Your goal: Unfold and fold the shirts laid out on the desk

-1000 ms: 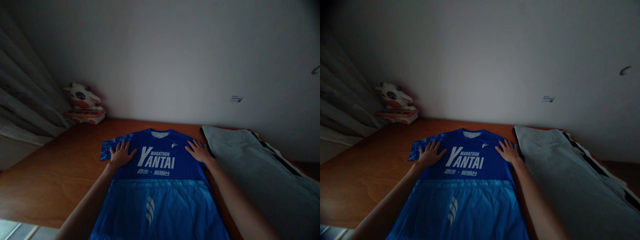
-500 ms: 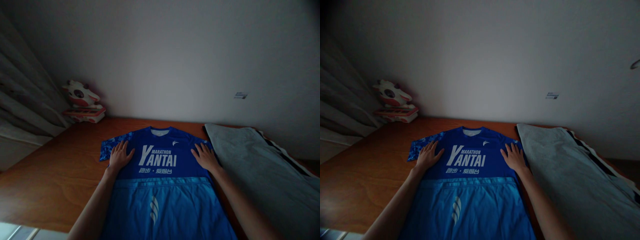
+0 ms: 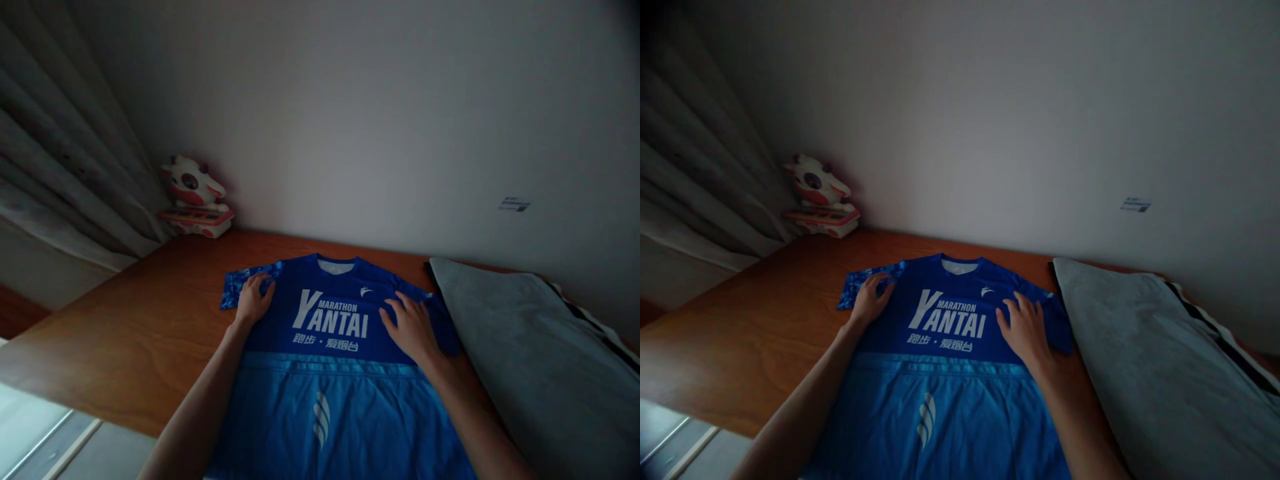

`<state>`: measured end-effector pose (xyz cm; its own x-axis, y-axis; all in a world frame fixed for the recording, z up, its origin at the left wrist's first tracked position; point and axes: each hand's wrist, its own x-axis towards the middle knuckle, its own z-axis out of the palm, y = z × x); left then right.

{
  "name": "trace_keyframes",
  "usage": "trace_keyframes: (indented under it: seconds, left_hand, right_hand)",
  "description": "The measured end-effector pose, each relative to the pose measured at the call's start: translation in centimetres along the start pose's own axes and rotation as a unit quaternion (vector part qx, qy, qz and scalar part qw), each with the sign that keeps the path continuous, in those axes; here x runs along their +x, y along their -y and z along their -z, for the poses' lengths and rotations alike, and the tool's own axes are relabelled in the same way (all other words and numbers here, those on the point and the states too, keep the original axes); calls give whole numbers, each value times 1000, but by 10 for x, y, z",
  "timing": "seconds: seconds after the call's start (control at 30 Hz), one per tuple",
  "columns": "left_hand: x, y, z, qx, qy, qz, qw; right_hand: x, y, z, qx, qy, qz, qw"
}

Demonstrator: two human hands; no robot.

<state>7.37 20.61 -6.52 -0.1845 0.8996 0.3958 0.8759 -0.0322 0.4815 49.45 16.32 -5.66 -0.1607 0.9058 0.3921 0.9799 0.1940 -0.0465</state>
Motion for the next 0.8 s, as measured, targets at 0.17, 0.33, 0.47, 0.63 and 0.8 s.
trace_keyframes:
  seconds: [0.17, 0.33, 0.47, 0.63, 0.8]
  left_hand:
    - [9, 22, 25, 12, -96, 158, 983]
    - [0, 27, 32, 176, -30, 257, 950]
    - [3, 26, 31, 177, -7, 253, 951]
    - [10, 19, 33, 16, -33, 225, 974]
    - [-2, -19, 29, -19, -40, 17, 999]
  right_hand:
    - [-4, 36, -17, 98, -38, 14, 994]
    - [-13, 36, -32, 156, -76, 16, 985]
    - [-14, 34, -30, 198, -79, 38, 976]
    - [-14, 34, -28, 229, -74, 48, 969]
    - [-14, 32, -28, 233, -61, 47, 969]
